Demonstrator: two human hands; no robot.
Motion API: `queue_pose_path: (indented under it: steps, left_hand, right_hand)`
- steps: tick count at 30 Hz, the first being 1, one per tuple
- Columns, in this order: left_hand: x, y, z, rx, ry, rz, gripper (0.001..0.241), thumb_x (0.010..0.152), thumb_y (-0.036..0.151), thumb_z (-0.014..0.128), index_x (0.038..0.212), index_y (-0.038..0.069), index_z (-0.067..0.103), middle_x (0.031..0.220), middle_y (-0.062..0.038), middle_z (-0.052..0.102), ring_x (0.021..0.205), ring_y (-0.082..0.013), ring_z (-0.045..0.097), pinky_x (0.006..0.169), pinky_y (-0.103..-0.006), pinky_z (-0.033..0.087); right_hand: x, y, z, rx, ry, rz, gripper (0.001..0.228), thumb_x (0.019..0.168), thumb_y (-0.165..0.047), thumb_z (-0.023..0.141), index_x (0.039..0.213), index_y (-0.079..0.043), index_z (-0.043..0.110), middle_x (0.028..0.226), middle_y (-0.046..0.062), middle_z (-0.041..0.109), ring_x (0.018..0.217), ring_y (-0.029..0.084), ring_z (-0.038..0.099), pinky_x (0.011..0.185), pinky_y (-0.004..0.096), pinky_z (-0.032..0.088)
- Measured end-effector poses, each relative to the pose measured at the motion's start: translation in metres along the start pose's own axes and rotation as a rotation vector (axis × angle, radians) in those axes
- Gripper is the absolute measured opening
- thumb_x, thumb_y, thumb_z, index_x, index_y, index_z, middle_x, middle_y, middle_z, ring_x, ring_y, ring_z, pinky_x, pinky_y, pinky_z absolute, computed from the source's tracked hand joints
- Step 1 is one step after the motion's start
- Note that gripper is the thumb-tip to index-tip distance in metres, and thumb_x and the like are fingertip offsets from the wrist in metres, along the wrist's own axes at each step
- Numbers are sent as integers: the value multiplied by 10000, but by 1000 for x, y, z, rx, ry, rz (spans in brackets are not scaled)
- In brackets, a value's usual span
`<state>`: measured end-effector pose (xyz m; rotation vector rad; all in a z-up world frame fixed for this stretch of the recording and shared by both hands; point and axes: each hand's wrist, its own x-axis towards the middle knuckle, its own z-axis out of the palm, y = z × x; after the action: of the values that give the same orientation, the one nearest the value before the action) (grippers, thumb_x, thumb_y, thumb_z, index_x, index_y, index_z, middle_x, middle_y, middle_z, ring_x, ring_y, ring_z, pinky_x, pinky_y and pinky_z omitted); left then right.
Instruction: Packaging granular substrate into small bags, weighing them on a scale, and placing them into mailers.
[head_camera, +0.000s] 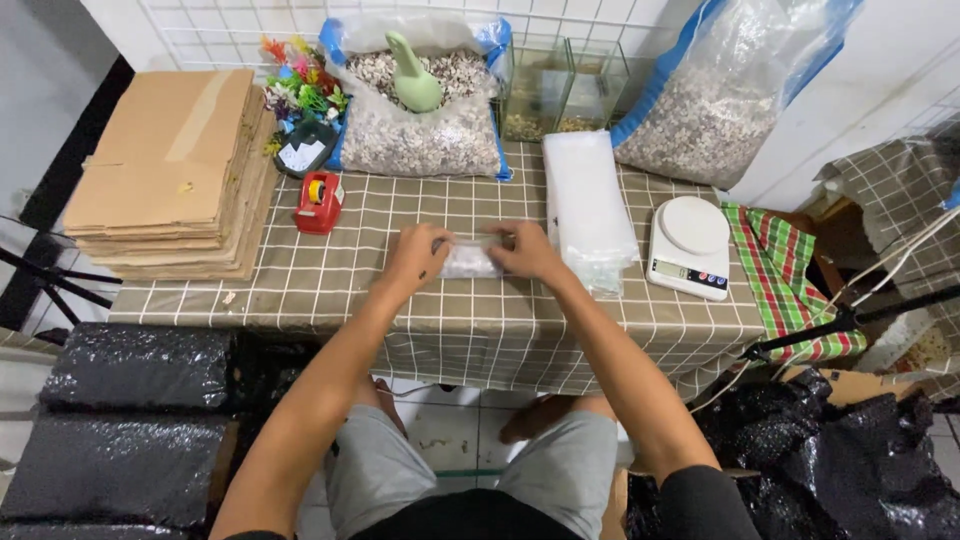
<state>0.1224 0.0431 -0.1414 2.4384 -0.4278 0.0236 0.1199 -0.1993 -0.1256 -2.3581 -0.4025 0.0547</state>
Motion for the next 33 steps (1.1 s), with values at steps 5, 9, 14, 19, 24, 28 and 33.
queue_pose_path:
  steps: [5, 9, 14, 19, 24, 28, 33]
  left_hand:
    - [-10, -6, 13, 202, 195, 161, 149, 950, 276, 642, 1028, 262, 767, 911, -31, 699, 917, -293, 692, 791, -421, 589]
    - [-22, 3, 10, 278, 456, 384, 123, 967, 212, 628, 1001, 211, 746, 898, -21, 631, 871, -252, 644, 718, -371, 548]
    - [-28, 5, 8, 584, 694, 601, 61, 945, 160, 627, 943, 197, 676, 966, 0, 601, 862, -205, 609, 687, -324, 494]
    - [-34, 9, 4, 560, 761, 735, 105, 951, 158, 676, 853, 194, 667, 910, -2, 589, 822, -214, 593, 683, -320, 477]
    - [-34, -5, 13, 545, 764, 786, 173, 916, 129, 638, 757, 195, 618, 804, 2, 559, 792, -223, 593, 683, -343, 481]
    - [-37, -7, 12, 420, 766, 732, 139, 787, 117, 563, 704, 211, 623, 705, 1, 536, 789, -227, 601, 703, -347, 493]
    - [-62, 45, -11, 324, 406, 582, 689, 748, 297, 739, 1390, 91, 593, 1346, -177, 581, 1330, -363, 528, 1081, -523, 383]
  right_hand:
    - [0, -11, 1, 8, 7, -65, 470, 790, -227, 760, 1260, -233, 751, 1209, 63, 759, 1195, 393, 651, 1018, 529, 499]
    - [-8, -25, 0, -187, 172, -254, 166, 859, -188, 739, 1012, -212, 798, 1040, 36, 793, 1008, 341, 708, 876, 452, 558]
    - [-28, -4, 25, -468, 239, -396, 171, 860, -242, 723, 1018, -251, 789, 1030, -21, 778, 970, 257, 712, 783, 403, 560]
    - [-49, -9, 33, -736, 465, -587, 135, 881, -221, 691, 1000, -199, 753, 1082, 9, 752, 1068, 225, 675, 814, 345, 521]
    - [-47, 1, 43, -737, 500, -585, 103, 864, -226, 693, 957, -196, 725, 1037, 7, 740, 1021, 218, 683, 783, 337, 521]
    - [-38, 12, 54, -750, 565, -578, 76, 841, -216, 690, 914, -197, 701, 983, 8, 730, 948, 215, 695, 726, 324, 524]
    - [-47, -5, 50, -709, 531, -519, 108, 835, -215, 702, 928, -185, 748, 974, 18, 755, 952, 219, 721, 717, 327, 548]
